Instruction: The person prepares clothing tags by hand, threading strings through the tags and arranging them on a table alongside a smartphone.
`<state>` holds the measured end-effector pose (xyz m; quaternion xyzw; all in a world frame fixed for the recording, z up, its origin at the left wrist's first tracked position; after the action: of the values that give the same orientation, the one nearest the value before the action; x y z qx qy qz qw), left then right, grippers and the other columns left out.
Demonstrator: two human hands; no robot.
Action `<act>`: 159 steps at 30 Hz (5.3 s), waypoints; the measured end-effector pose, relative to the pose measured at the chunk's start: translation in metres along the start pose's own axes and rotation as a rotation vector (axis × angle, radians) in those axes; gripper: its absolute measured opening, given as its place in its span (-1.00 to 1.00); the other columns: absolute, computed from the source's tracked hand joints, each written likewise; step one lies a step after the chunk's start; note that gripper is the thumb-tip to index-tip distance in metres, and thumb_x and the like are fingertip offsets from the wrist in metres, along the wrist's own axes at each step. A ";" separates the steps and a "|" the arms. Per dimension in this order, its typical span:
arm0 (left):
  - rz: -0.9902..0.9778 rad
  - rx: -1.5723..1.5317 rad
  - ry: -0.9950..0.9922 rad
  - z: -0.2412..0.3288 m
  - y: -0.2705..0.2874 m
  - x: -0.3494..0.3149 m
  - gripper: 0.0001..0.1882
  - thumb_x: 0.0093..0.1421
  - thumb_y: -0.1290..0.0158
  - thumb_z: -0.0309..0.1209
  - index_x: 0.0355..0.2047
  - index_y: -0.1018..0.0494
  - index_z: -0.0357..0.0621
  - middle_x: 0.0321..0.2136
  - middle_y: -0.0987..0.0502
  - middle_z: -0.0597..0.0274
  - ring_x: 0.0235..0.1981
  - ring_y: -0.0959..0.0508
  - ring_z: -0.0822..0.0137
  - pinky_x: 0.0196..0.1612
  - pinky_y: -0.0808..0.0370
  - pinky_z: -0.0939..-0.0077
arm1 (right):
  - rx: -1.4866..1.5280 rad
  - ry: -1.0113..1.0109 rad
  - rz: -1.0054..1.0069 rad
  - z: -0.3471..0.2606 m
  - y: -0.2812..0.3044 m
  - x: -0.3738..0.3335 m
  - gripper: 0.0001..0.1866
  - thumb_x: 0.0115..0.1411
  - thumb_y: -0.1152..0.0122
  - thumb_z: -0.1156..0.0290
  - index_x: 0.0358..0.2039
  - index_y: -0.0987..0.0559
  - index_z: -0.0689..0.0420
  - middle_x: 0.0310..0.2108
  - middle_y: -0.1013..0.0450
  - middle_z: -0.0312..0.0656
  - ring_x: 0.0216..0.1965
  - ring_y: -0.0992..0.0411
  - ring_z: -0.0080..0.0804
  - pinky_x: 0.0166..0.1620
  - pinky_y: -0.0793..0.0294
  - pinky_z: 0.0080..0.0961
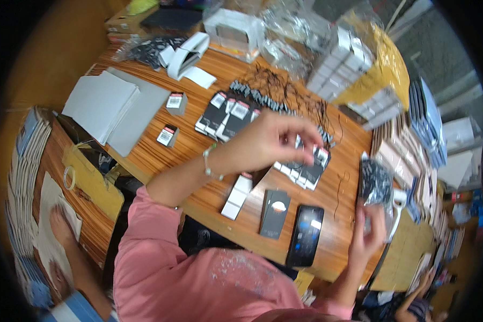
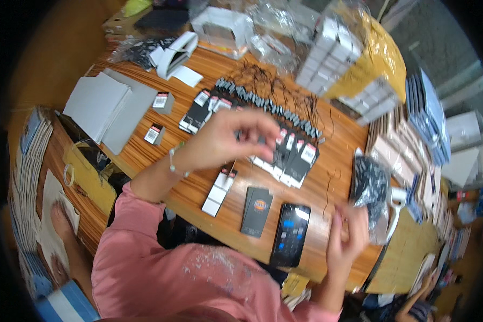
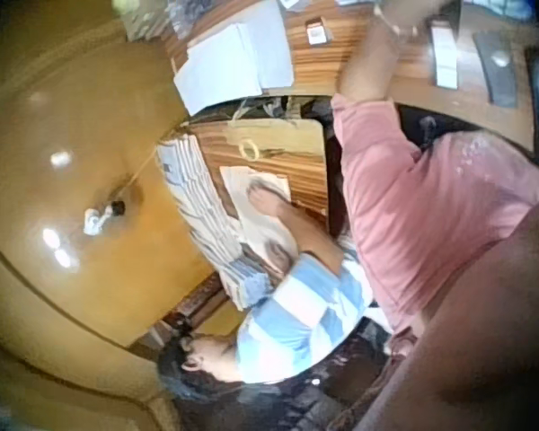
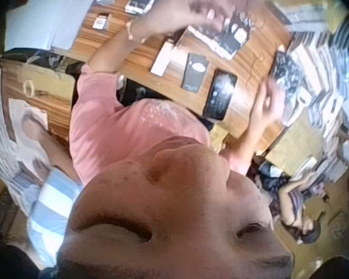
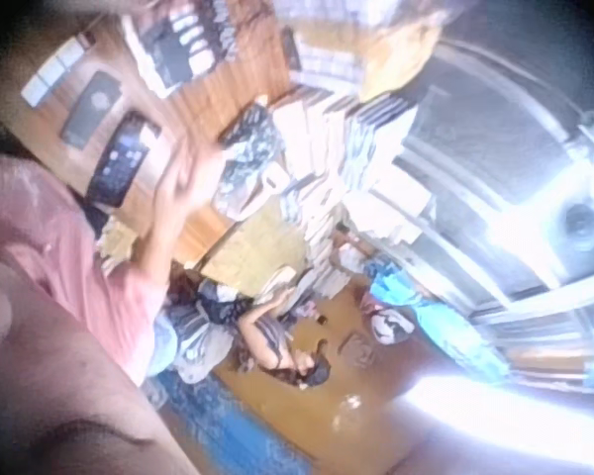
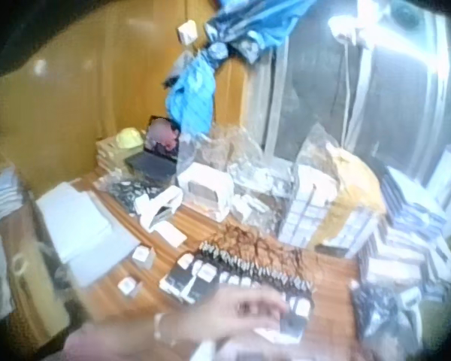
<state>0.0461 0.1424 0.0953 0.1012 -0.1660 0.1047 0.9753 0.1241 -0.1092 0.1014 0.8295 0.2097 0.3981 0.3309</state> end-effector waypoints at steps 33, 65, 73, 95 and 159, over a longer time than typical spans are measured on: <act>0.032 0.284 -0.135 -0.024 0.004 0.015 -0.88 -0.08 -0.14 -0.48 -0.47 -0.50 -0.18 -0.52 -0.52 0.22 -0.43 -0.47 0.34 -0.32 -0.35 0.52 | 0.962 -0.261 -0.154 0.000 -0.110 0.064 -0.93 0.07 -0.08 0.54 -0.50 -0.41 0.24 -0.48 -0.32 -0.31 -0.40 -0.25 -0.63 -0.30 -0.20 -0.71; -0.325 0.025 -0.222 -0.022 -0.033 -0.004 -0.90 0.04 0.03 -0.47 -0.50 -0.33 -0.26 -0.55 -0.32 0.20 -0.46 -0.35 0.21 -0.35 -0.28 0.44 | 0.626 0.163 -0.412 -0.005 -0.076 0.055 -0.86 -0.19 -0.20 0.48 -0.68 -0.42 0.24 -0.67 -0.33 -0.19 -0.58 -0.27 -0.33 -0.43 -0.18 -0.49; -0.107 0.455 -0.622 -0.024 -0.033 -0.003 -0.87 0.02 0.00 -0.44 -0.53 -0.32 -0.23 -0.55 -0.32 0.21 -0.44 -0.35 0.25 -0.29 -0.28 0.43 | 0.568 0.016 -0.370 0.002 -0.080 0.049 -0.87 -0.17 -0.15 0.54 -0.67 -0.38 0.29 -0.65 -0.32 -0.16 -0.58 -0.26 -0.37 -0.45 -0.20 -0.53; -0.220 0.253 -0.330 -0.036 -0.034 -0.006 -0.83 0.13 0.12 -0.32 -0.49 -0.30 -0.16 -0.53 -0.38 0.21 -0.40 -0.42 0.25 -0.28 -0.30 0.37 | 0.420 -0.046 -0.462 0.001 -0.080 0.041 -0.86 -0.11 -0.10 0.52 -0.62 -0.36 0.32 -0.63 -0.26 -0.13 -0.55 -0.22 -0.35 -0.43 -0.20 -0.56; -0.296 -0.299 -0.246 -0.042 -0.055 -0.010 -0.80 0.10 0.08 -0.35 -0.50 -0.35 -0.28 -0.62 -0.42 0.13 -0.57 -0.41 0.27 -0.48 -0.31 0.40 | 0.718 -0.093 -0.443 0.018 -0.074 0.025 -0.72 0.03 -0.09 0.32 -0.64 -0.36 0.26 -0.68 -0.25 -0.25 -0.61 -0.19 -0.56 -0.50 -0.14 -0.67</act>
<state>0.0627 0.0975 0.0444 -0.0092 -0.2807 -0.0783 0.9565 0.1477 -0.0492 0.0528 0.8440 0.4931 0.1813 0.1074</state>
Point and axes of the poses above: each hand's wrist, its own x-axis towards the middle knuckle, its own y-axis out of the back of the hand, z = x × y, the point moved 3 cm from there along x, towards the middle knuckle
